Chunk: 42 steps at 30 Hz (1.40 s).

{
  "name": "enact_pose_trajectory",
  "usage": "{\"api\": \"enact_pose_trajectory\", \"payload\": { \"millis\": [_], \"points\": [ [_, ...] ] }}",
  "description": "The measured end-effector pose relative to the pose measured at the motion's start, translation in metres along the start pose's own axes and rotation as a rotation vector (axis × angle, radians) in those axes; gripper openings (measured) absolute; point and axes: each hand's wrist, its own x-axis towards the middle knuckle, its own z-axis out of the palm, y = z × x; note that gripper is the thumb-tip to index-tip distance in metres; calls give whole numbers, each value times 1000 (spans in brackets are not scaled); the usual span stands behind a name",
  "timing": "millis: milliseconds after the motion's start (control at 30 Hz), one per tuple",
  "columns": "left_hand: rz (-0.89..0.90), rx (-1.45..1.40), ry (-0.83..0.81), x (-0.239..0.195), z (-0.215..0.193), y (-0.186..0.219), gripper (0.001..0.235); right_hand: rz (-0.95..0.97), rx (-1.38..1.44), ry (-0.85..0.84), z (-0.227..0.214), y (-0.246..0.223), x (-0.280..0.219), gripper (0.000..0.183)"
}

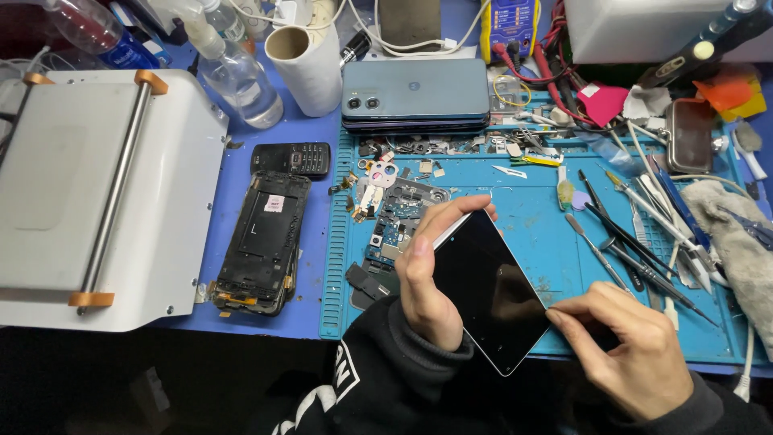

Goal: The recorder is prying open the screen of a smartphone using a blade and a thin prying tool.

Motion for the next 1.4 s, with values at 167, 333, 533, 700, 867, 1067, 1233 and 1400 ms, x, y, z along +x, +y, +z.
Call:
{"api": "enact_pose_trajectory", "payload": {
  "millis": [167,333,533,700,867,1067,1233,1400],
  "points": [
    [11,-78,7,-4,1,-6,73,-35,-15,29,6,6,-6,10],
    [-251,-465,-242,-10,5,-1,111,-62,-9,123,14,13,-13,10],
    [-393,-408,-272,-14,11,24,123,-58,9,153,18,15,-17,8],
    [-361,-561,-195,-37,17,-11,118,-19,0,150,18,15,-16,7],
    [-331,-645,-187,-38,16,-18,113,-12,-9,140,18,14,-15,7],
    [-351,-694,-95,-42,19,-21,112,-46,-22,141,15,12,-13,9],
    [-346,-701,-95,-43,19,-28,114,-118,-65,89,10,8,-10,11],
    [-283,-784,-51,-44,25,-39,116,-130,-119,103,10,1,-13,13]
  ]
}}
